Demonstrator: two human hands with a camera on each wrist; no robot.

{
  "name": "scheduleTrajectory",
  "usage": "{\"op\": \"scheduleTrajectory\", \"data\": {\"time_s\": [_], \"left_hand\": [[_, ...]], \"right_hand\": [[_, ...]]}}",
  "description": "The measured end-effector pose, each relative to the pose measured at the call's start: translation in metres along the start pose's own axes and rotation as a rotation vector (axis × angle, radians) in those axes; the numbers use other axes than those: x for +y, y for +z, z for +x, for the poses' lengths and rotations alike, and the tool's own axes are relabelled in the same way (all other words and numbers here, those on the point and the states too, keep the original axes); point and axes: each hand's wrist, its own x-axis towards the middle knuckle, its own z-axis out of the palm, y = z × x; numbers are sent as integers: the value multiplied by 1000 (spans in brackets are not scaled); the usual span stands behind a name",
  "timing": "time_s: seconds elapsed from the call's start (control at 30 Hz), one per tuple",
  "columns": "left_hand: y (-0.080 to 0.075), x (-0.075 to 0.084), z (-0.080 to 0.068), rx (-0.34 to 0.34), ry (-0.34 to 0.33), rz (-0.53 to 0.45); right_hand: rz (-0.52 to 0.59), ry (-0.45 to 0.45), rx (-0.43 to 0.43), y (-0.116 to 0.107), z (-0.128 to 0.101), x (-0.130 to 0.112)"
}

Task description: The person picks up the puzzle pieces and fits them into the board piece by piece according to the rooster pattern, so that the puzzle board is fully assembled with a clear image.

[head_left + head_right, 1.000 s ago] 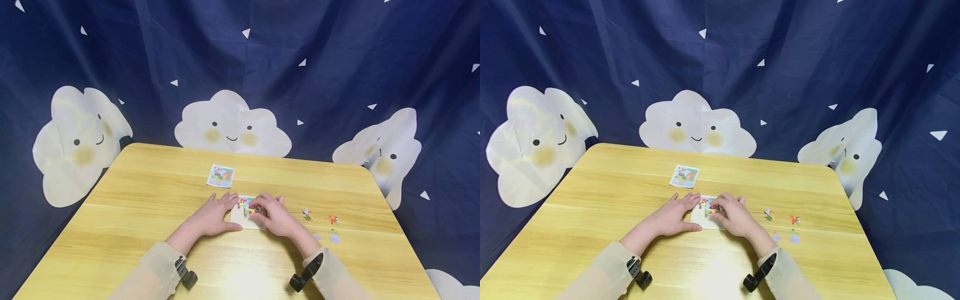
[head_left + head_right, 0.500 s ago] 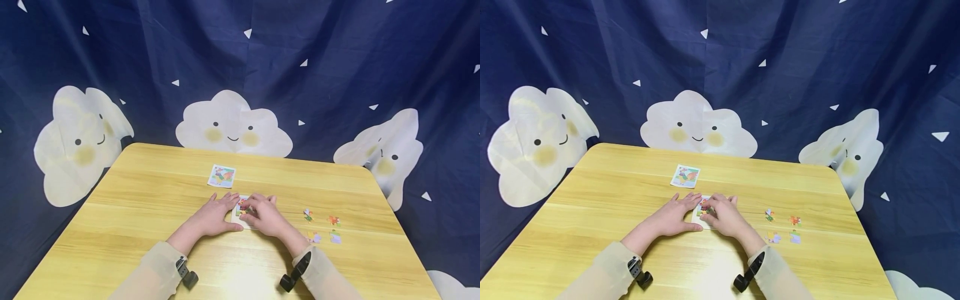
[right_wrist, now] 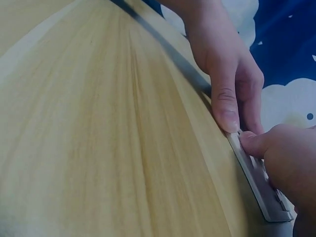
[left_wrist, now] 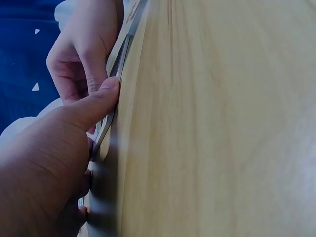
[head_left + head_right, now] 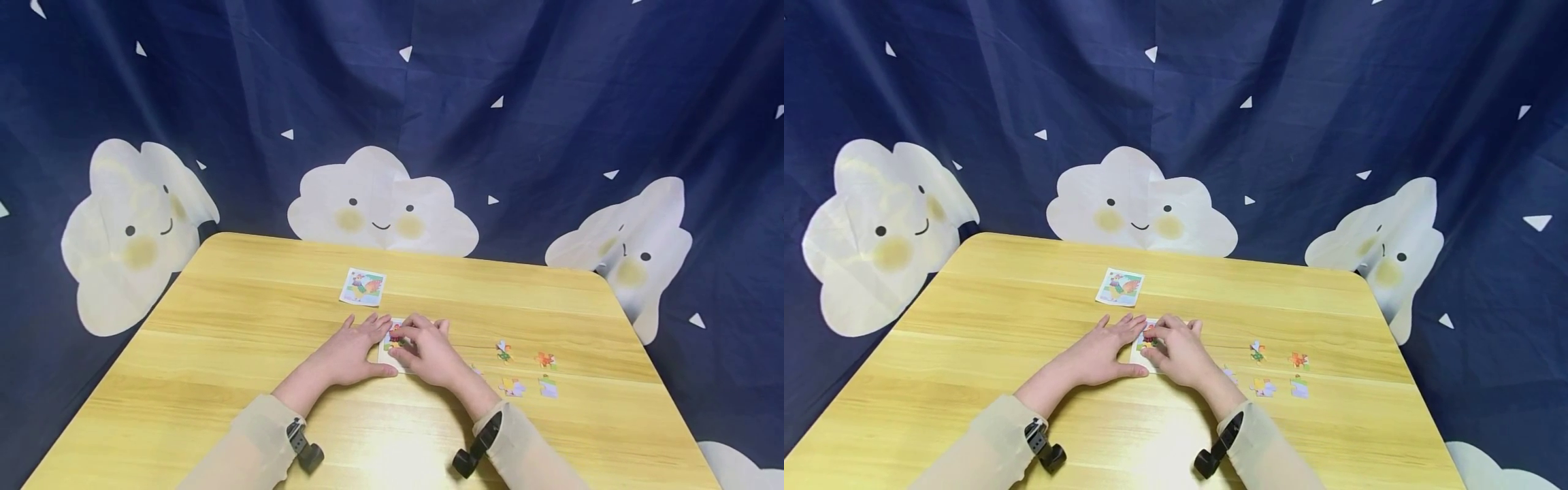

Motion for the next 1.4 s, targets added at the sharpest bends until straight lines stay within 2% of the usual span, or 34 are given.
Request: {"op": "scheduleTrajectory", "data": {"time_s": [0.23, 0.4, 0.67, 0.93, 1.4], "left_hand": [[0, 4, -10, -1, 57, 86], [3, 6, -17, 4, 69, 127], [3, 7, -16, 13, 56, 116], [1, 9, -14, 15, 82, 184], [0, 10, -10, -30, 61, 125]], "right_hand": [[28, 11, 11, 2, -3, -1], [31, 3, 10, -1, -2, -1], [15, -17, 4, -8, -2, -2], [34, 16, 3, -9, -3, -4], [-8, 23, -71, -14, -3, -4]]}}
